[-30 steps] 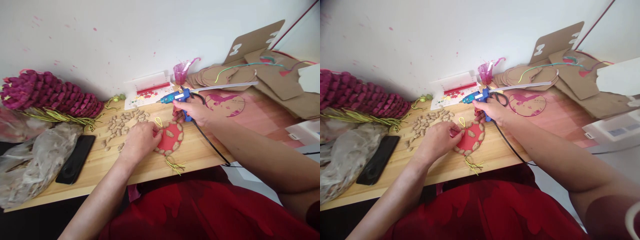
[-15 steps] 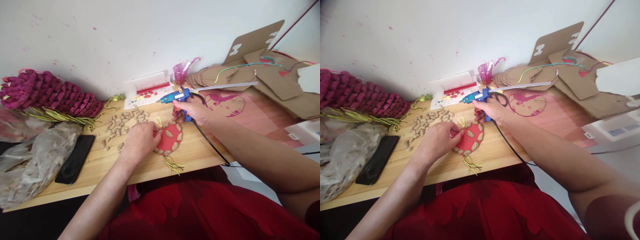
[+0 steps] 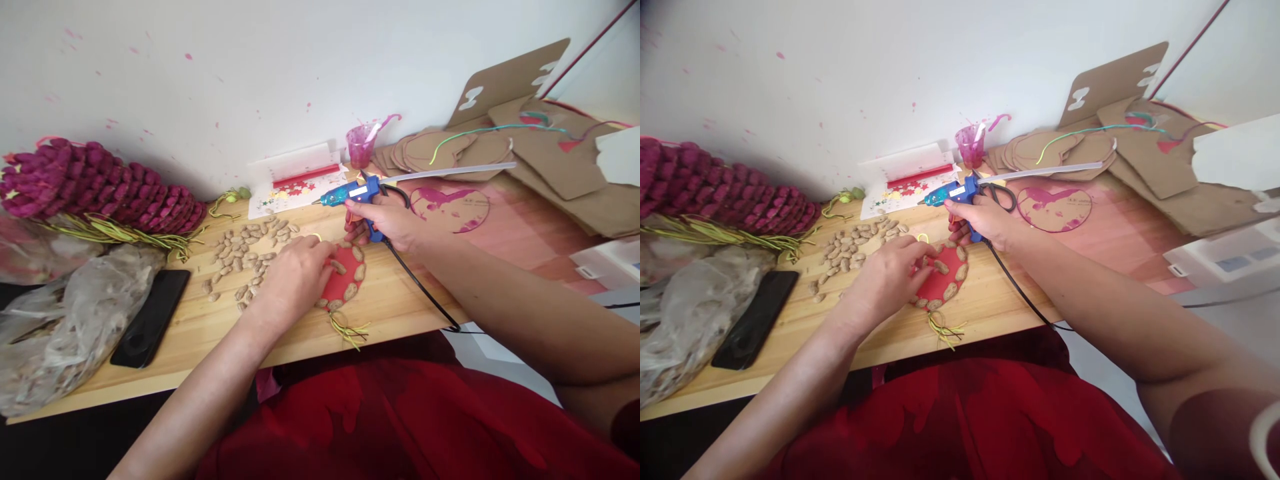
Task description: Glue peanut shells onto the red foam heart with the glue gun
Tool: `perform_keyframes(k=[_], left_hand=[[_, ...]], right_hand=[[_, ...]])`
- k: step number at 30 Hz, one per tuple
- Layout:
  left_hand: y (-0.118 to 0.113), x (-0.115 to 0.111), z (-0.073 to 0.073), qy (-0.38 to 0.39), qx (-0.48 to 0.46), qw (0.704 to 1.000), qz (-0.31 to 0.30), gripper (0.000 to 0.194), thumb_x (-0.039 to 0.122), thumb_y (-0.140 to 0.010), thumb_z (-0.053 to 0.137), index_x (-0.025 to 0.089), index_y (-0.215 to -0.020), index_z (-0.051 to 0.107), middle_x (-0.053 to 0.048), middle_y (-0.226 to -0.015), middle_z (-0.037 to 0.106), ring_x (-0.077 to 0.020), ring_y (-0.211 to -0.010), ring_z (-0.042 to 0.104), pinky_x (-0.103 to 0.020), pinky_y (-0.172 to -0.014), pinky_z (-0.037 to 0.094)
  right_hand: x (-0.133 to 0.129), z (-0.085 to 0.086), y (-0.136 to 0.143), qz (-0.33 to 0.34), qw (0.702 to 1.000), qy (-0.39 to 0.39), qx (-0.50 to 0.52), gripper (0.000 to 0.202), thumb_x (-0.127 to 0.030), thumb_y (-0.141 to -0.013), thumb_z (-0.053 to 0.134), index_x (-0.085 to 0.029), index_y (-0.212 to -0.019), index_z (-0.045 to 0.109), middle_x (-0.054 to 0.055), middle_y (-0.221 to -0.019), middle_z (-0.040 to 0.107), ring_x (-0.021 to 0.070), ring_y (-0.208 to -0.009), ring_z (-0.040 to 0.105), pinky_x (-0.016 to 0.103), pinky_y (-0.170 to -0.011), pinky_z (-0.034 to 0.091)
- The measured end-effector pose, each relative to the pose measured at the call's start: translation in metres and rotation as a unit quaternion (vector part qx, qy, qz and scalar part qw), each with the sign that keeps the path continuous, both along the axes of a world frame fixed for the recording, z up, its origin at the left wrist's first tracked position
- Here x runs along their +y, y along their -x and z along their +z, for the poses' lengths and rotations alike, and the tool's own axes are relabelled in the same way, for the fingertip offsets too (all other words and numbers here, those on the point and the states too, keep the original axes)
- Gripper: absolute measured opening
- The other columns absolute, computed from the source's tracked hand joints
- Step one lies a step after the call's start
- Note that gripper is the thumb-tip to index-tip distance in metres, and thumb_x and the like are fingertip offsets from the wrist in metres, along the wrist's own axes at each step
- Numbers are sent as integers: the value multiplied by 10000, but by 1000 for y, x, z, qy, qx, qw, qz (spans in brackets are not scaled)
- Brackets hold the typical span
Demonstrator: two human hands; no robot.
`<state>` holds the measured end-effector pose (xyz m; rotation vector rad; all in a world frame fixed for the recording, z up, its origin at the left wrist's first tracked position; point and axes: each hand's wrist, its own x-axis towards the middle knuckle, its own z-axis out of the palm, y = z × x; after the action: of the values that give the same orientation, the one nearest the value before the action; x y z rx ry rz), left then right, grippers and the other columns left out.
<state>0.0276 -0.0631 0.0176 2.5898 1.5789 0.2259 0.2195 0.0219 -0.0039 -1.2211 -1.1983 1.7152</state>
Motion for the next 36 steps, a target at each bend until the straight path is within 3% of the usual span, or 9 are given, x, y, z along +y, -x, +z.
perform_keyframes(k=[3, 12, 24, 28, 36], left_hand=[[-3, 6, -4, 18, 10, 998, -53, 198, 99, -929, 570, 187, -1026, 720, -70, -950, 643, -209, -906, 627, -335, -838, 530], [5, 15, -10, -13, 7, 995, -99, 213, 102, -983, 513, 165, -982, 717, -64, -901, 602, -204, -862, 591, -323, -788, 499], [9, 16, -9, 2, 16, 996, -88, 205, 82, -972, 507, 159, -958, 697, -65, -900, 615, -209, -867, 602, -332, -794, 506], [15, 14, -6, 6, 0, 997, -80, 236, 62, -953, 516, 167, -1028, 713, -68, -915, 627, -215, -869, 618, -339, -788, 520], [32, 7, -3, 18, -64, 998, 1, 267, 41, -916, 540, 174, -1033, 739, -74, -971, 716, -238, -945, 665, -394, -889, 532]], right_hand=[[1, -1, -1, -1, 1000, -4, 7, 349, -374, -972, 677, -170, -694, 621, 54, -688, 691, 146, -541, 704, 204, -421, 515], [3, -5, -1, 0, 1000, -4, 9, 301, -343, -992, 643, -173, -744, 626, 45, -667, 694, 147, -533, 706, 195, -429, 526], [2, -3, -1, 9, 1000, -5, 1, 342, -361, -994, 633, -173, -709, 621, 46, -665, 679, 143, -549, 708, 186, -429, 504], [2, -2, -2, 10, 1000, -1, 2, 337, -369, -992, 637, -168, -722, 621, 42, -675, 682, 143, -553, 712, 188, -434, 504], [-1, 2, 0, 3, 1000, 3, -3, 335, -337, -997, 633, -164, -712, 608, 34, -675, 670, 135, -544, 705, 190, -427, 490]])
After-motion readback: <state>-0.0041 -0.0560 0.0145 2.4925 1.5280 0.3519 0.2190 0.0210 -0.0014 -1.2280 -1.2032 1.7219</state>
